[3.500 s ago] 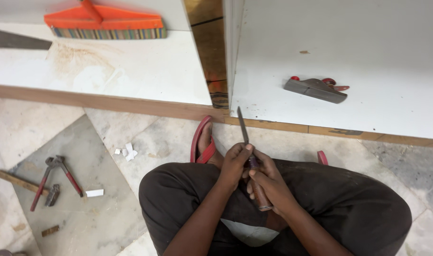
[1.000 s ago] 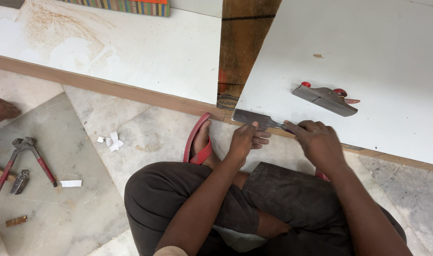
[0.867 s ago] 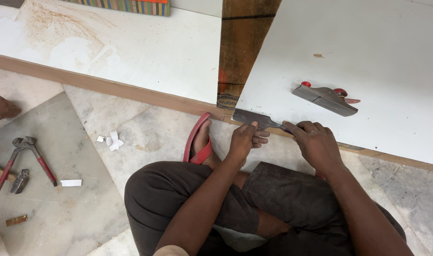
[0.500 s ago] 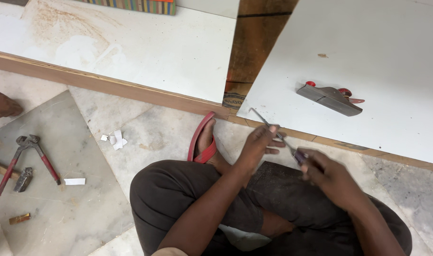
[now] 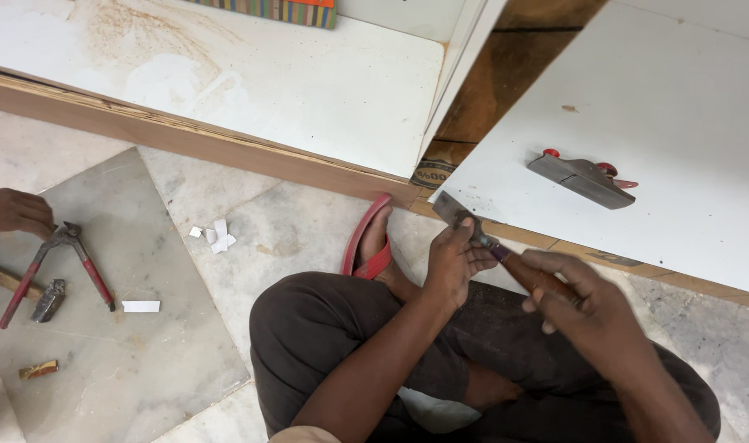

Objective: The person sits on the floor and uses a chisel to carve and shape the edge of a wooden trim piece attached to a white cabinet. They repeatedly scrape the wood surface, removing shavings, while occasionally pausing to inspect the edge.

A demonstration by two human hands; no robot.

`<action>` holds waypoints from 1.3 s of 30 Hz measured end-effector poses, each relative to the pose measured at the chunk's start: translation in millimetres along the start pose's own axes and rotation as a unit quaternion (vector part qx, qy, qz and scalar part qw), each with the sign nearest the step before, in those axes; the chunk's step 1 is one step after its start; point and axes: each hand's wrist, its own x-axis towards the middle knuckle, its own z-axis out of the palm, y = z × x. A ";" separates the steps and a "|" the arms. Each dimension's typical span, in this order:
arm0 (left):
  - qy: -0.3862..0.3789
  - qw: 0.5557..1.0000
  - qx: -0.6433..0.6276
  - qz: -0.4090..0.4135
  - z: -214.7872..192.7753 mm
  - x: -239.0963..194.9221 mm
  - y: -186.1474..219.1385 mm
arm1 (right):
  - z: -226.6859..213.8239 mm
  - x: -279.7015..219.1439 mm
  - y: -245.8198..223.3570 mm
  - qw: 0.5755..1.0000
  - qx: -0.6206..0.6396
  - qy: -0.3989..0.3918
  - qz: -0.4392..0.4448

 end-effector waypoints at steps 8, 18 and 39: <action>-0.037 0.991 -0.124 0.039 4.6 -0.1 18.2 | 4.3 17.8 -68.0 0.986 -0.156 0.049 0.032; -0.037 0.976 -0.209 0.054 2.8 0.4 24.7 | 31.2 29.2 -104.8 0.987 -0.132 0.061 -0.071; -0.050 0.969 -0.233 0.058 -2.5 11.5 20.7 | 46.8 21.0 -97.2 0.966 -0.155 0.071 -0.195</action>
